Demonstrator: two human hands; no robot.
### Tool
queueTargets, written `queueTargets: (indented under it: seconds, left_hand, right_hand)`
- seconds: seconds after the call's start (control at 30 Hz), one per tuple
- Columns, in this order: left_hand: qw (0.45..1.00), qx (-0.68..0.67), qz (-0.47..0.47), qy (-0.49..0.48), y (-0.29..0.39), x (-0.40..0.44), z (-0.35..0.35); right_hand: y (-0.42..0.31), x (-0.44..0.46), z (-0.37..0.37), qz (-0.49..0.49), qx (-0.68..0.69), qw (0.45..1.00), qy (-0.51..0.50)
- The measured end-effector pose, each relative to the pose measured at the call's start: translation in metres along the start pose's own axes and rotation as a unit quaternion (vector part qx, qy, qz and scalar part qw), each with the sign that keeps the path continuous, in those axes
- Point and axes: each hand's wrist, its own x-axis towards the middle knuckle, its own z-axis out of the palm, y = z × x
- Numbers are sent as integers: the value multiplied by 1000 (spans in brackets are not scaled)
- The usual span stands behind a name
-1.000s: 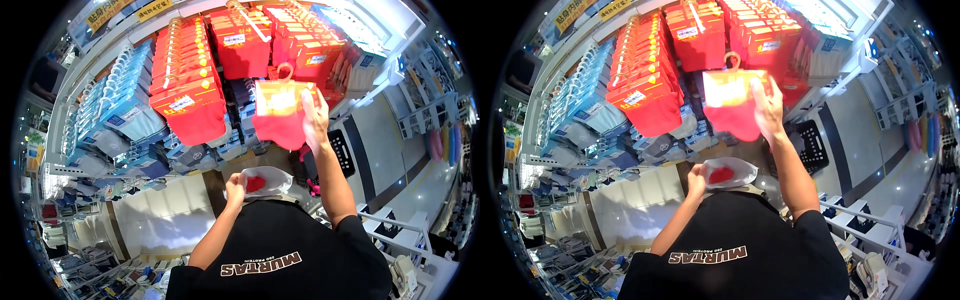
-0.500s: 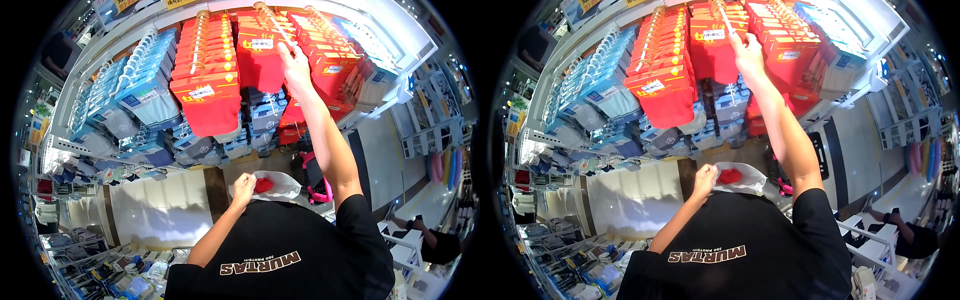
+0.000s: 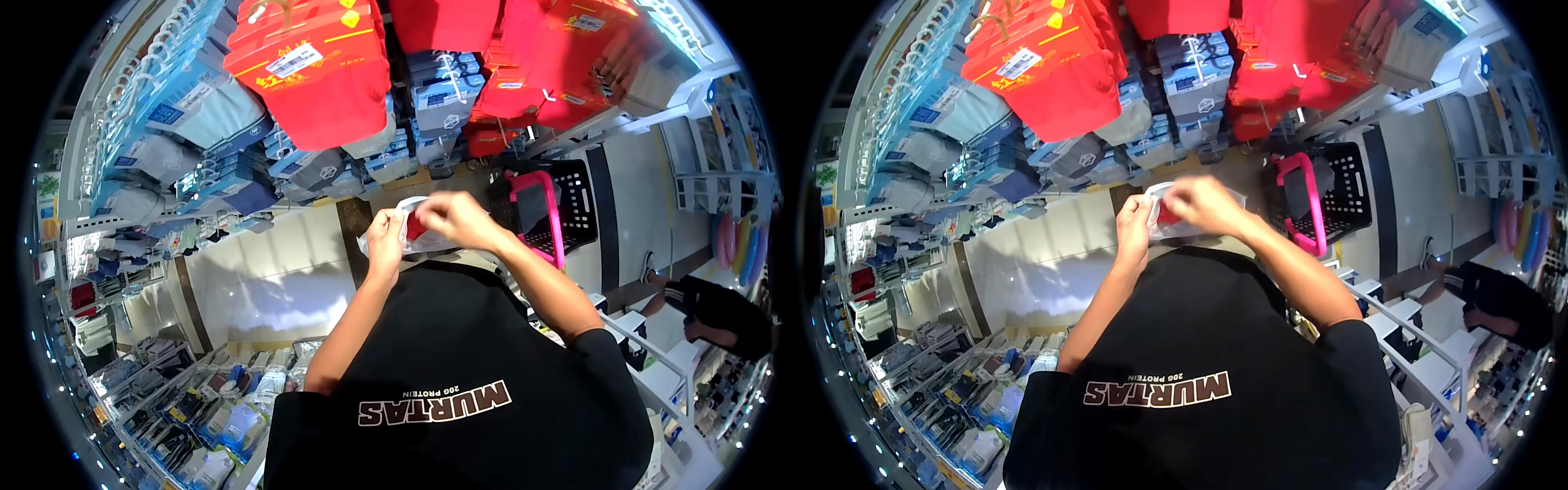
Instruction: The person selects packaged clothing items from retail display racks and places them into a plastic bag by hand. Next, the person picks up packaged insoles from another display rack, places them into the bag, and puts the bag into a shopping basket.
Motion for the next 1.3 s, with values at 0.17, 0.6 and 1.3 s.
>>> queueTargets:
  seconds: [0.17, 0.6, 1.3]
  left_hand:
    - [997, -15, -20, -74, 1, -4, 6]
    - [969, -5, -63, -239, 14, -36, 48]
    - [999, 26, 21, -33, -13, 4, 3]
  right_hand:
    - [76, -10, 46, 43, -90, 991, -89]
    - [127, -1, 86, 188, -81, 956, -209]
    - [18, -45, -4, 94, -97, 991, -3]
